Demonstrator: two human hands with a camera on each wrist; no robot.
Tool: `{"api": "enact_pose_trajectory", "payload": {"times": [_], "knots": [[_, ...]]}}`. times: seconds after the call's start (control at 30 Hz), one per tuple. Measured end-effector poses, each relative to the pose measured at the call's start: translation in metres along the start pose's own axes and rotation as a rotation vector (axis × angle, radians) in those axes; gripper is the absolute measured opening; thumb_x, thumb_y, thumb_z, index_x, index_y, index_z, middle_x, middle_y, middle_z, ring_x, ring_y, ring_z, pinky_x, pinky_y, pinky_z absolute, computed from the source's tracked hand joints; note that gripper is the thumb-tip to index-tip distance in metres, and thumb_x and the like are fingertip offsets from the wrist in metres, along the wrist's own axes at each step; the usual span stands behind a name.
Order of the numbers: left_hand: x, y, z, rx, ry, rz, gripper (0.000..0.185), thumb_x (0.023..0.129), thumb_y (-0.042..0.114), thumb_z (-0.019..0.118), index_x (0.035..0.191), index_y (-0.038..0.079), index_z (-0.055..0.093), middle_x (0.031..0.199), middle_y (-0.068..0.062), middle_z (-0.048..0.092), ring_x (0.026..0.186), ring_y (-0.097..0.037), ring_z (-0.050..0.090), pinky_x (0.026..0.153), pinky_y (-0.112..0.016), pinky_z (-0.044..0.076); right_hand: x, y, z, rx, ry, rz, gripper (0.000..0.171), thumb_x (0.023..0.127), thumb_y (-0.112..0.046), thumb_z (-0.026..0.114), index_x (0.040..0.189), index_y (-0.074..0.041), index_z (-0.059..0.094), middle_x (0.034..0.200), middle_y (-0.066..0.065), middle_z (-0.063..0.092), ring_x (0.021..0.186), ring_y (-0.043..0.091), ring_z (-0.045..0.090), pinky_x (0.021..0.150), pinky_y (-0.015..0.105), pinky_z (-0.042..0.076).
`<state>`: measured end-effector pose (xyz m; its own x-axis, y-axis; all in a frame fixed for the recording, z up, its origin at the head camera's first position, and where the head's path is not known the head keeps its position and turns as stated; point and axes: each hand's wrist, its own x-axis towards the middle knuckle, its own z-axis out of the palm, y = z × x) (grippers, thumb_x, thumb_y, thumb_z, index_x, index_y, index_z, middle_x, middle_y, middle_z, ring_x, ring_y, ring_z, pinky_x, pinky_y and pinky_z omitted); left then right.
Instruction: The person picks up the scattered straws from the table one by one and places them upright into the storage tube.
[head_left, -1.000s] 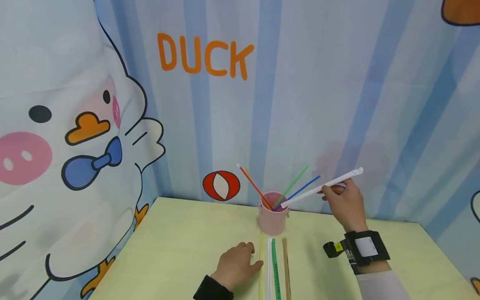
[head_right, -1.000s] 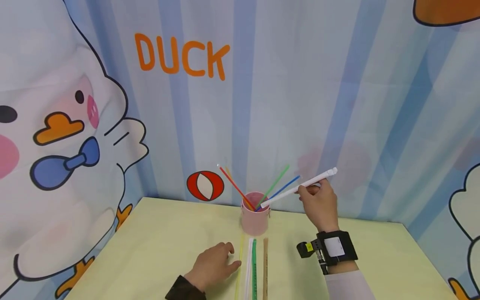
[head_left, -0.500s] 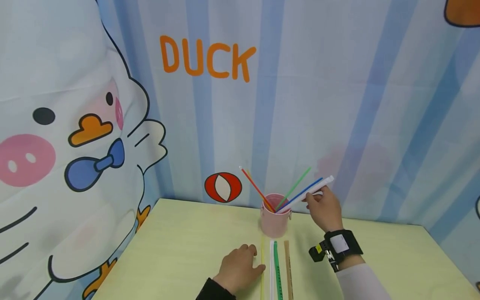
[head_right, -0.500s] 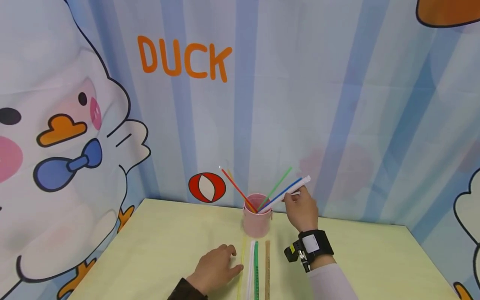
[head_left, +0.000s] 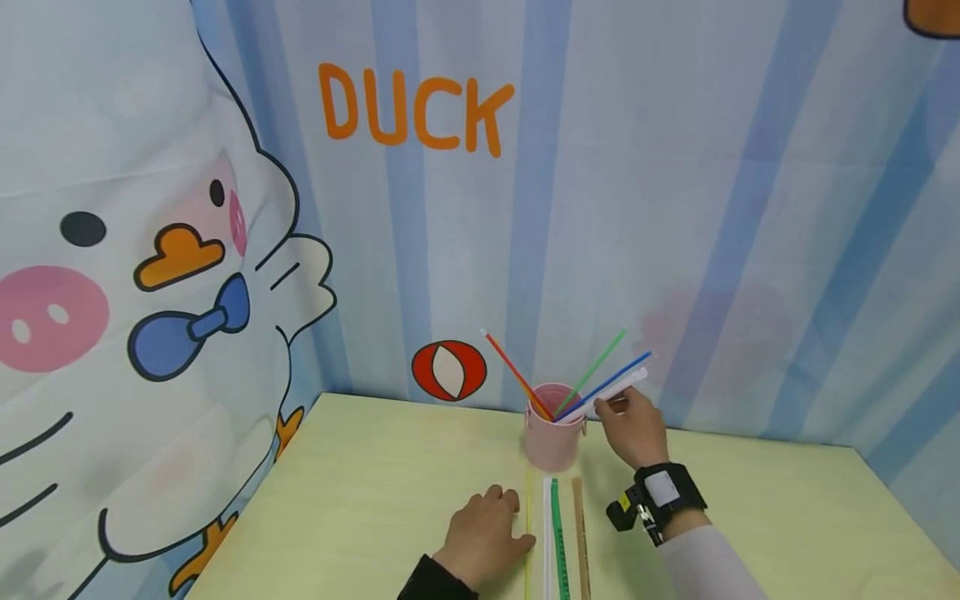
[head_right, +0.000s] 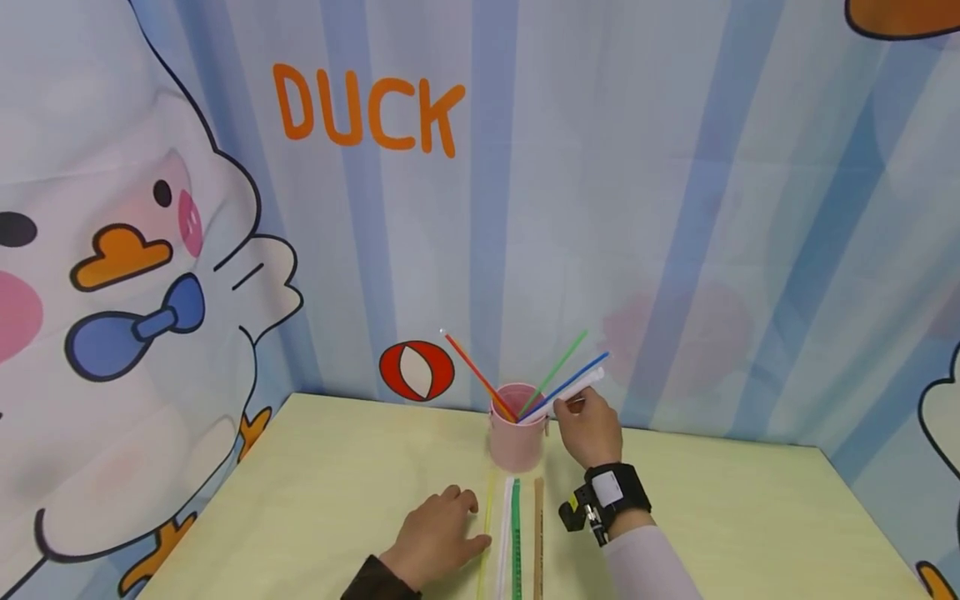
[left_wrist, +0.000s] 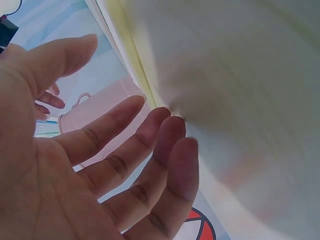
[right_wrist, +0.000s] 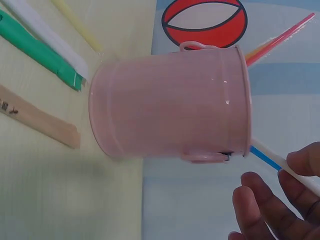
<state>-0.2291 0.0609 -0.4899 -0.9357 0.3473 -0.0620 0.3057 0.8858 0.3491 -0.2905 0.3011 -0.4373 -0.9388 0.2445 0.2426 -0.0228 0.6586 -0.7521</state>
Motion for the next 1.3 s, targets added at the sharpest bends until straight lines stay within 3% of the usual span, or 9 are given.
{"api": "enact_pose_trajectory", "payload": {"times": [0.33,0.5,0.67,0.83,0.97,1.3], "knots": [[-0.003,0.005,0.0,0.03,0.002,0.011,0.042,0.088,0.044,0.081,0.108,0.01,0.067,0.094,-0.004,0.058,0.08,-0.022,0.057,0.064,-0.04,0.052,0.001,0.002,0.015,0.013,-0.033,0.048,0.032,0.102,-0.03,0.062,0.107,0.001,0.067,0.106,0.022,0.072,0.089,0.034,0.068,0.064,0.034,0.047],[-0.002,0.006,0.007,0.063,-0.006,0.02,0.045,0.087,0.046,0.081,0.105,0.009,0.066,0.092,-0.005,0.059,0.079,-0.023,0.059,0.063,-0.04,0.052,-0.003,0.004,0.017,0.02,-0.06,0.072,0.038,0.103,-0.037,0.062,0.112,-0.001,0.064,0.109,0.02,0.071,0.095,0.033,0.066,0.07,0.034,0.047],[-0.002,0.007,0.011,0.057,-0.051,-0.014,0.049,0.085,0.046,0.082,0.108,0.005,0.066,0.09,-0.006,0.063,0.078,-0.022,0.061,0.067,-0.04,0.054,-0.013,0.006,0.009,0.036,-0.088,0.091,0.04,0.101,-0.044,0.063,0.111,-0.004,0.061,0.113,0.018,0.068,0.093,0.028,0.065,0.07,0.031,0.045],[-0.005,0.006,0.008,0.015,-0.097,-0.037,0.039,0.088,0.041,0.079,0.095,0.006,0.066,0.078,-0.002,0.06,0.069,-0.017,0.056,0.065,-0.038,0.05,-0.023,0.01,-0.001,0.073,-0.088,0.076,0.033,0.101,-0.038,0.064,0.106,-0.006,0.062,0.112,0.017,0.069,0.082,0.02,0.067,0.064,0.029,0.046],[-0.008,0.008,0.007,0.012,-0.12,-0.052,0.033,0.092,0.038,0.076,0.087,0.007,0.067,0.071,0.0,0.058,0.063,-0.017,0.051,0.061,-0.036,0.046,-0.034,0.016,-0.012,0.088,-0.087,0.07,0.028,0.102,-0.033,0.063,0.11,-0.006,0.063,0.113,0.017,0.07,0.084,0.019,0.071,0.066,0.03,0.049],[-0.009,0.008,0.009,0.054,-0.067,0.0,0.027,0.095,0.029,0.072,0.082,0.006,0.066,0.07,-0.002,0.059,0.062,-0.015,0.051,0.059,-0.034,0.047,-0.062,0.029,-0.026,0.098,-0.096,0.139,0.03,0.102,-0.03,0.063,0.115,-0.003,0.062,0.114,0.018,0.07,0.086,0.02,0.071,0.065,0.031,0.049]]}}
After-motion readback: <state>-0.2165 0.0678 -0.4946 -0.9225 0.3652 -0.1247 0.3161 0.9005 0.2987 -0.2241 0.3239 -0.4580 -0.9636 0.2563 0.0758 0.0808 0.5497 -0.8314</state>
